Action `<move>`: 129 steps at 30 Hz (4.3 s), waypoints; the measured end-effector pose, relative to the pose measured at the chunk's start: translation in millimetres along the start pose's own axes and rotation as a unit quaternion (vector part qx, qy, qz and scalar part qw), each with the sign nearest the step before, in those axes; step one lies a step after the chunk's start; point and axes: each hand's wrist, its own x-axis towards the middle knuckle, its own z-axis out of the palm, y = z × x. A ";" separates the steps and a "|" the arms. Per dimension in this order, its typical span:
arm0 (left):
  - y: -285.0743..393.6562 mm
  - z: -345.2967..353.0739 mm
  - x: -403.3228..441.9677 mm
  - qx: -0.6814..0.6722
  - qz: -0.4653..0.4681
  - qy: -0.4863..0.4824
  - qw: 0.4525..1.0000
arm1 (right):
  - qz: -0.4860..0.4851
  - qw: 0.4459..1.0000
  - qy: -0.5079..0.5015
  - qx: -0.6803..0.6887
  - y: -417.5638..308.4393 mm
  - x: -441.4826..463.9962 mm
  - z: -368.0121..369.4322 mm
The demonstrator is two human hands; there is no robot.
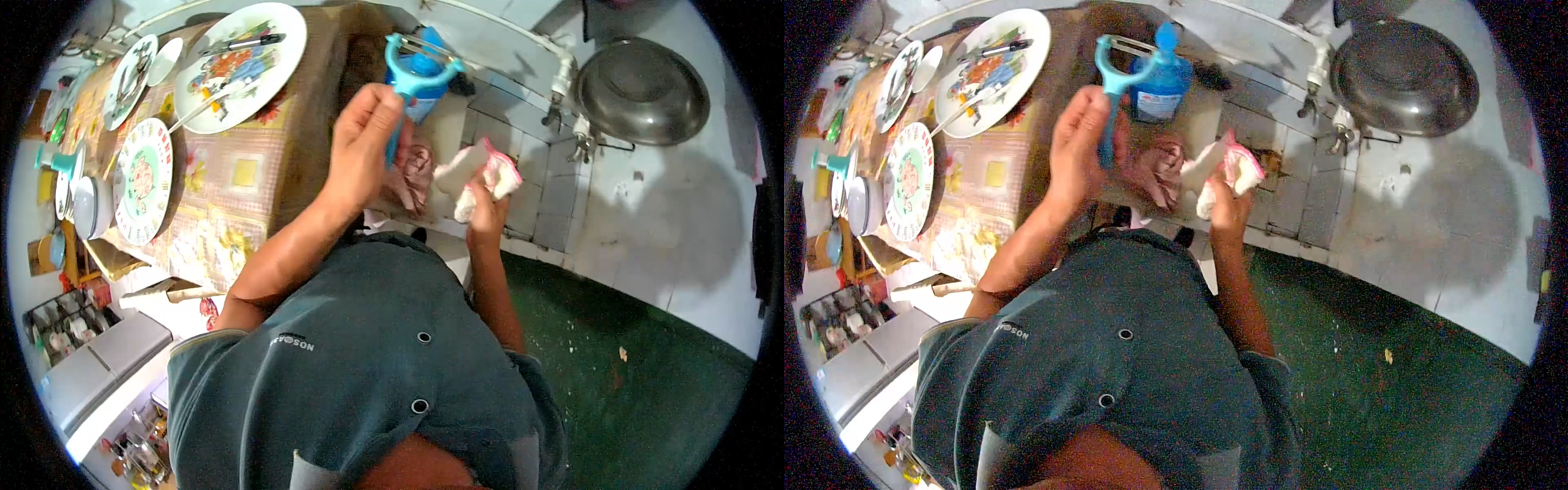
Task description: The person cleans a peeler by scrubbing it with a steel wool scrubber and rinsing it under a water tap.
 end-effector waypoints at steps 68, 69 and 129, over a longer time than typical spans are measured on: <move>-395.6 201.8 72.5 -0.063 -0.292 -0.082 0.951 | -0.216 0.798 0.092 -0.555 -40.3 195.1 -226.5; -400.6 200.7 73.0 -0.067 -0.290 -0.086 0.951 | -0.212 0.800 0.092 -0.554 -39.0 194.7 -228.6; -406.6 221.4 59.3 -0.050 -0.421 -0.077 0.902 | -0.117 0.849 0.100 -0.505 -48.1 183.1 -210.6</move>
